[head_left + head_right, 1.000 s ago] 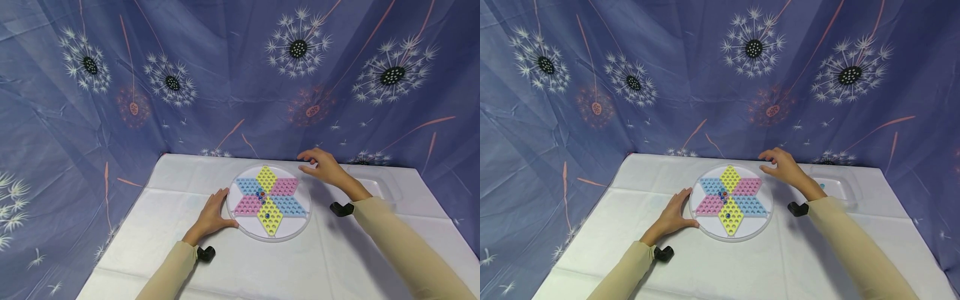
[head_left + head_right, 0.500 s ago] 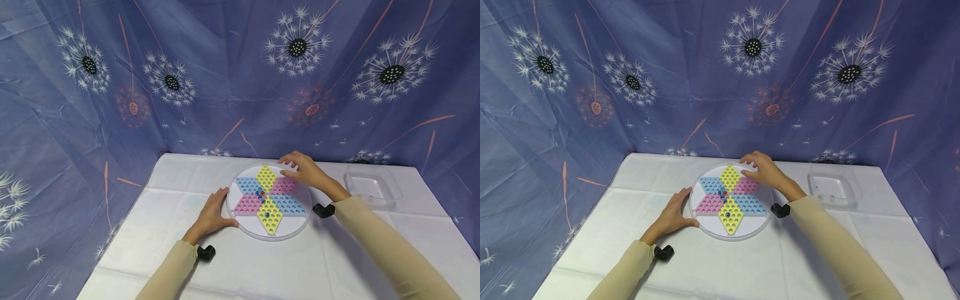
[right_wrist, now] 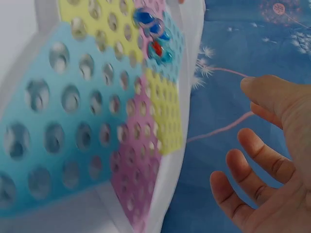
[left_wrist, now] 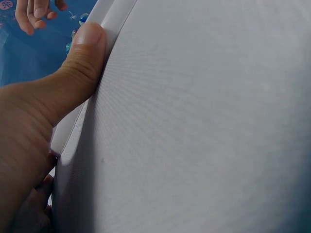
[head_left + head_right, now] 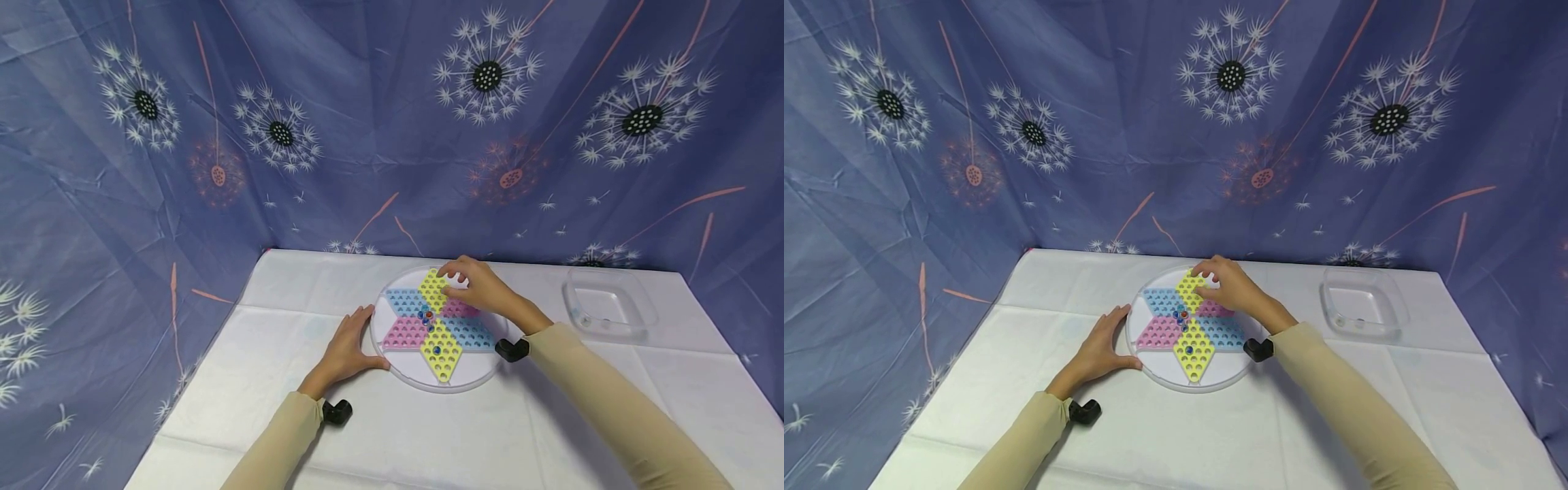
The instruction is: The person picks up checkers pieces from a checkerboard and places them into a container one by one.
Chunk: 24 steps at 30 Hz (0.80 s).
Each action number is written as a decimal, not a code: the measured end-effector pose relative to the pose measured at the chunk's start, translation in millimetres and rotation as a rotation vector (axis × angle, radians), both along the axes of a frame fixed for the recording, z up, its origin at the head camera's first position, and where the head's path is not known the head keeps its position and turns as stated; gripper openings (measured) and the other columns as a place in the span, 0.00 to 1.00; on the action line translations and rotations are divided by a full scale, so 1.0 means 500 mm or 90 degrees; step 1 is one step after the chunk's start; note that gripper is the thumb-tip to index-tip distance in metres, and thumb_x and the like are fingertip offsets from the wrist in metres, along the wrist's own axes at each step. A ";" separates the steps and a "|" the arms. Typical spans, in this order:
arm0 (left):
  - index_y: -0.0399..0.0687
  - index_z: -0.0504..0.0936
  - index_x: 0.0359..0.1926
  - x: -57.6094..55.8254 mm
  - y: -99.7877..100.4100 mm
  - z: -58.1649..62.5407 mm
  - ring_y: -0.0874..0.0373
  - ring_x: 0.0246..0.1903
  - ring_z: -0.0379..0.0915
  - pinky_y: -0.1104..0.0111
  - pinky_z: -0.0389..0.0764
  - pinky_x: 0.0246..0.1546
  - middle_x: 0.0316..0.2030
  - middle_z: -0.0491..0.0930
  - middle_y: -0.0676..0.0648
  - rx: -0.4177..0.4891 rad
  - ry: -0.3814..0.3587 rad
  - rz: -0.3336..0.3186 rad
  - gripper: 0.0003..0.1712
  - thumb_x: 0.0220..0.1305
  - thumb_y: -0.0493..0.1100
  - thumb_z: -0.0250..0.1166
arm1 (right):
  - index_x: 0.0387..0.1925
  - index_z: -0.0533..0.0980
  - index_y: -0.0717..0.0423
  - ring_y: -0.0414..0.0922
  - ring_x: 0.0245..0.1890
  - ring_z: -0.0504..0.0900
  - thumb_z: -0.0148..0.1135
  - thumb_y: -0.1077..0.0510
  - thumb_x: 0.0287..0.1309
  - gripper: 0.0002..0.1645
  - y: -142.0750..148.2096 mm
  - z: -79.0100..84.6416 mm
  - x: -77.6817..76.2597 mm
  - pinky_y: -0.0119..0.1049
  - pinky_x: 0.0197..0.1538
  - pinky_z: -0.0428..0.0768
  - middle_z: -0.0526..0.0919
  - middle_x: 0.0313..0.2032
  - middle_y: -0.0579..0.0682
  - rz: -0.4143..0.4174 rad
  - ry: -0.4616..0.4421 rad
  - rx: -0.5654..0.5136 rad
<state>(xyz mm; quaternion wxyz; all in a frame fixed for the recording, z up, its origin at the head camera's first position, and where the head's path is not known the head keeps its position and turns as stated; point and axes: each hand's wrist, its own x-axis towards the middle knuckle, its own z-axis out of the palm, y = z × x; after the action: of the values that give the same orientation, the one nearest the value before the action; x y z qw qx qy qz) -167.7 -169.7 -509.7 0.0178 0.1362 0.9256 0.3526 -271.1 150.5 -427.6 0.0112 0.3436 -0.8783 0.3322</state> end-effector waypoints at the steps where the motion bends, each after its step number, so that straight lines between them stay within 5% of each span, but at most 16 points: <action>1: 0.44 0.54 0.81 0.000 0.000 0.000 0.45 0.79 0.44 0.53 0.43 0.81 0.79 0.55 0.40 -0.003 -0.003 0.001 0.75 0.37 0.61 0.86 | 0.54 0.82 0.55 0.56 0.42 0.81 0.74 0.58 0.61 0.20 -0.004 -0.005 0.001 0.46 0.39 0.85 0.81 0.46 0.60 0.005 -0.001 -0.001; 7: 0.42 0.55 0.80 0.001 0.001 0.001 0.44 0.79 0.45 0.53 0.43 0.81 0.78 0.56 0.39 0.002 0.001 0.000 0.75 0.37 0.60 0.87 | 0.53 0.82 0.59 0.57 0.39 0.82 0.74 0.60 0.60 0.19 -0.024 -0.034 0.011 0.52 0.42 0.85 0.81 0.45 0.60 0.026 -0.029 -0.002; 24: 0.43 0.55 0.80 -0.001 0.000 0.001 0.44 0.79 0.45 0.53 0.43 0.81 0.78 0.56 0.39 0.002 0.004 0.000 0.75 0.37 0.61 0.86 | 0.46 0.86 0.52 0.44 0.37 0.77 0.74 0.53 0.61 0.13 -0.048 -0.072 0.025 0.41 0.43 0.79 0.81 0.45 0.52 0.021 -0.067 0.064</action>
<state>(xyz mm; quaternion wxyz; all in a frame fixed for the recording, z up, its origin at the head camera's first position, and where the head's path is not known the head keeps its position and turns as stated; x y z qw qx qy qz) -168.3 -169.6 -509.0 0.0144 0.1371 0.9252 0.3537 -258.5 126.5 -463.7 -0.0579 0.3405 -0.8873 0.3057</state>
